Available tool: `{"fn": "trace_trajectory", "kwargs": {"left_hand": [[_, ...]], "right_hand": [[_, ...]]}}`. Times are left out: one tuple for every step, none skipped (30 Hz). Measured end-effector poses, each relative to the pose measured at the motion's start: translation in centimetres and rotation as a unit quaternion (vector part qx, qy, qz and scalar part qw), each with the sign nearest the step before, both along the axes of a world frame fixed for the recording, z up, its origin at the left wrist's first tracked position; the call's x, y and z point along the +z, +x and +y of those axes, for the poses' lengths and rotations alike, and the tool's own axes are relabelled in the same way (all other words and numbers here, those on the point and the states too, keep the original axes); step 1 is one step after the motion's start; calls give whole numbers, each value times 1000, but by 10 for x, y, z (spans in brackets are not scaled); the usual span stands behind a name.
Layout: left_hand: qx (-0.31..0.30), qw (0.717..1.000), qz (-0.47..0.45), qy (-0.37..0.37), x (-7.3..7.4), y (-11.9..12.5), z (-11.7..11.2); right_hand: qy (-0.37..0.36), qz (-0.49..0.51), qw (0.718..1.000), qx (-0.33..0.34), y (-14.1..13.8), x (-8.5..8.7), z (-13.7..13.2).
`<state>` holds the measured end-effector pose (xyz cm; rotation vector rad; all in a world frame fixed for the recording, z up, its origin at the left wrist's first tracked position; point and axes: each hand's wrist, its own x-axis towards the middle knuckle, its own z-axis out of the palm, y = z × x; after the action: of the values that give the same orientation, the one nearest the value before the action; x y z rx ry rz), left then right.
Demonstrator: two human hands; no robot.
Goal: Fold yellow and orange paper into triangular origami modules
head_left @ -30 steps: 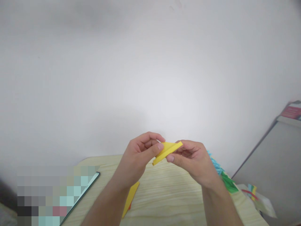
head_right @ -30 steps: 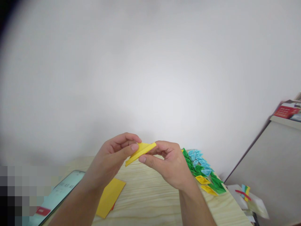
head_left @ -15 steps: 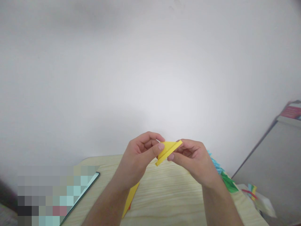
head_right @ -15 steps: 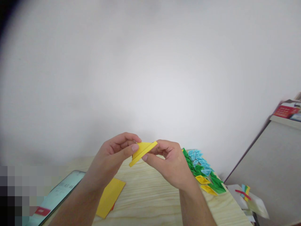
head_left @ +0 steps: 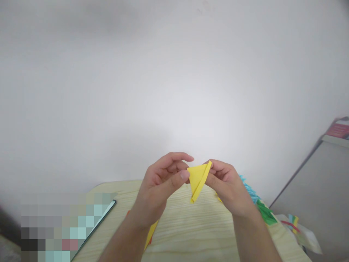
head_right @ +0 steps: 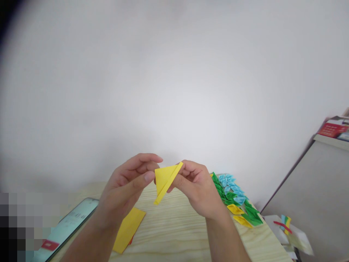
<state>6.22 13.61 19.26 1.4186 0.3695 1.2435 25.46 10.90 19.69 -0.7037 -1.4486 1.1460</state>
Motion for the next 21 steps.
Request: {"fn": "trace_trajectory", "kwargs": {"left_hand": [[-5, 1000, -10, 2, -1, 1, 1], [-5, 1000, -16, 7, -1, 1, 2], [0, 1000, -17, 17, -1, 2, 3], [10, 999, -16, 31, 0, 2, 3], [21, 998, -13, 49, 0, 3, 3], [32, 997, -8, 70, 1, 3, 2], [41, 995, -1, 88, 2, 3, 2], [47, 994, 5, 101, 3, 3, 1], [50, 993, 10, 110, 4, 3, -1], [52, 992, 13, 115, 5, 3, -2], [55, 991, 16, 122, 5, 3, -3], [61, 989, 19, 130, 4, 4, -3], [71, 987, 23, 140, 4, 4, -4], [83, 984, 29, 152, 3, 4, -4], [96, 981, 36, 163, 3, 4, -4], [106, 978, 41, 173, 3, 3, -5], [112, 976, 44, 181, 3, 3, -5], [117, 974, 46, 189, 3, 3, -5], [120, 972, 47, 196, 4, 3, -5], [123, 970, 48, 202, 4, 3, -5], [126, 969, 50, 207, 5, 3, -5]], "right_hand": [[-2, 8, 1000, 10, -1, 0, 0], [-5, 17, 1000, 20, -1, -1, 0], [-8, 27, 999, 28, -2, -2, 0], [-11, 36, 999, 38, -3, -2, 0], [-14, 42, 998, 46, -4, -3, 1], [-16, 45, 998, 51, -4, -4, 1], [-17, 45, 997, 52, -5, -4, 0], [-18, 43, 998, 51, -5, -5, 0], [-19, 40, 998, 47, -6, -5, 0], [-21, 37, 998, 41, -6, -5, 0], [-24, 35, 999, 33, -7, -5, 0], [-27, 36, 999, 24, -7, -5, 1], [-29, 38, 999, 12, -8, -5, 1], [-28, 39, 999, -2, -9, -5, 1], [-26, 41, 999, -15, -9, -5, 2], [-22, 41, 999, -25, -10, -5, 2], [-17, 42, 998, -32, -11, -5, 2], [-12, 41, 998, -36, -11, -5, 2], [-7, 39, 998, -41, -11, -5, 3], [1, 35, 998, -47, -11, -5, 3], [9, 28, 998, -56, -11, -5, 3]]}}
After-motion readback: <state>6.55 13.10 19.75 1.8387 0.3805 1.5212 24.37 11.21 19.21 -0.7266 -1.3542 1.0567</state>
